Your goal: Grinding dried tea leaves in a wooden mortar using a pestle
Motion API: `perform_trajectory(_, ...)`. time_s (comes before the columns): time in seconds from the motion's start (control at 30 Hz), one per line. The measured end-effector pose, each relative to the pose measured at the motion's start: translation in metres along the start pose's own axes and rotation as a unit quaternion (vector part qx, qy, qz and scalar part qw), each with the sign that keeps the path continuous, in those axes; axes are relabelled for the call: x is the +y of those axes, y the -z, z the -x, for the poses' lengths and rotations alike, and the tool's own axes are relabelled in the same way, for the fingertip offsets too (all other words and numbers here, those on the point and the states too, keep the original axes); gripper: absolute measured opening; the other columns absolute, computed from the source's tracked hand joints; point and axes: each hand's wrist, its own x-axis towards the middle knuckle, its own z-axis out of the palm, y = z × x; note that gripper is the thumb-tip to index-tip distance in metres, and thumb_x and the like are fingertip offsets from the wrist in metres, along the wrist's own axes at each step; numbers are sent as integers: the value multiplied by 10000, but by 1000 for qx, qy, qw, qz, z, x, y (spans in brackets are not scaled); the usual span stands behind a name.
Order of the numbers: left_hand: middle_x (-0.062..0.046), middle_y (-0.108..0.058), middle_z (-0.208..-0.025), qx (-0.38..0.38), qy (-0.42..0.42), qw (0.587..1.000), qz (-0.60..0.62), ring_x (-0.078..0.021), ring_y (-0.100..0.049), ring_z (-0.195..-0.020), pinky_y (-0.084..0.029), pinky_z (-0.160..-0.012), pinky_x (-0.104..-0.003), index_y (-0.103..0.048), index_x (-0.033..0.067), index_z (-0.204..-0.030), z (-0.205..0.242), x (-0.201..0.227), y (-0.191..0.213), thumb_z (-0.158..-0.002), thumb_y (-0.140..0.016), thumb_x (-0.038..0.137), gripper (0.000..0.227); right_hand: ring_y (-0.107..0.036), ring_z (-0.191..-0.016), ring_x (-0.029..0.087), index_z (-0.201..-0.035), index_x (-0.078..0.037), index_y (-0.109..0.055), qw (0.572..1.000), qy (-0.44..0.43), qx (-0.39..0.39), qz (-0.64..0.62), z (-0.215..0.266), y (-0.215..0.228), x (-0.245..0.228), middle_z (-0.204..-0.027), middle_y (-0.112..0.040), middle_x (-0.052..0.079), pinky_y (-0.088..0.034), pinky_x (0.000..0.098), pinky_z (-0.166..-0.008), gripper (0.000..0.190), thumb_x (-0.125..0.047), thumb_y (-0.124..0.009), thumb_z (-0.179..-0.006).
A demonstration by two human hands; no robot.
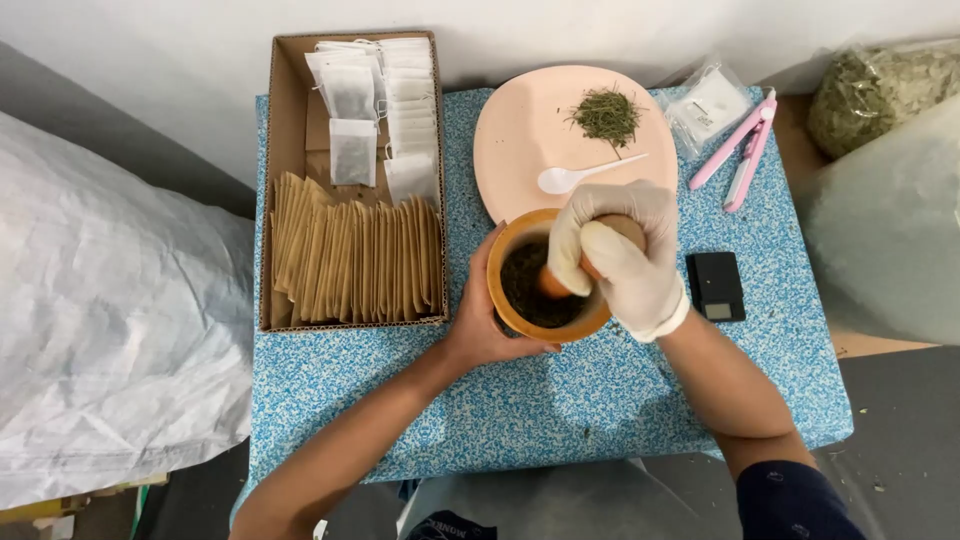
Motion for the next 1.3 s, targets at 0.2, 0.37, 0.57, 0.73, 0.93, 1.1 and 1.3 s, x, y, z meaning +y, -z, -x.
perform_trajectory(0.2, -252, -506, -1608, 3, -8, 1000, -14, -417, -525, -1491, -410, -1278, -629, -188, -23, -1715, 1, -2, 2, -614, -1113, 338, 1483, -431, -374, 97, -619, -5, -579, 999, 14, 29, -35, 4, -2, 14, -439, -468, 25, -355, 213, -395, 451, -99, -544, -1058)
perform_trajectory(0.37, -243, -513, -1603, 4, -2, 1000, -5, -407, -529, -1485, -415, -1277, -628, -189, -10, -1717, 0, -2, 0, -642, -1103, 343, 1455, -416, -362, 70, -582, -18, -580, 1000, -17, 18, -7, 2, 0, 7, -416, -465, 18, -346, 195, -377, 467, -150, -557, -1029)
perform_trajectory(0.57, -257, -506, -1598, 4, -11, 1000, -11, -423, -530, -1482, -420, -1273, -628, -181, -34, -1707, -1, -3, 1, -630, -1106, 335, 1467, -431, -351, 80, -601, -11, -589, 1000, 14, 19, -1, -1, -1, 13, -426, -484, 31, -340, 195, -374, 447, -113, -540, -1033)
perform_trajectory(0.73, -238, -510, -1601, 4, -8, 1000, -14, -399, -530, -1482, -421, -1273, -622, -189, -12, -1717, 0, -1, 0, -652, -1100, 334, 1443, -421, -355, 68, -622, -8, -565, 997, -24, 17, -70, 1, 9, 19, -417, -438, 17, -331, 201, -374, 356, -88, -493, -961)
perform_trajectory(0.93, -260, -501, -1608, 11, -6, 1000, -3, -429, -520, -1488, -414, -1275, -634, -184, -28, -1721, 3, -3, -2, -627, -1109, 317, 1474, -460, -323, 100, -592, 9, -598, 1000, -14, 22, 9, 2, 1, 19, -403, -492, 54, -332, 191, -347, 359, -31, -508, -936)
perform_trajectory(1.1, -262, -515, -1602, 13, -9, 1000, 12, -432, -534, -1477, -422, -1271, -637, -192, -38, -1719, 0, -4, 0, -591, -1125, 284, 1498, -374, -340, 110, -584, 2, -536, 990, -114, 69, -40, -8, 13, 11, -402, -350, 55, -315, 223, -372, 204, -71, -451, -754)
perform_trajectory(1.3, -240, -527, -1592, 10, -17, 1000, -8, -411, -534, -1475, -429, -1266, -630, -203, -6, -1728, -2, 0, 0, -629, -1107, 347, 1466, -415, -308, 87, -580, 15, -562, 998, 17, 36, -39, 1, 1, 24, -393, -449, 54, -298, 203, -322, 354, -99, -537, -915)
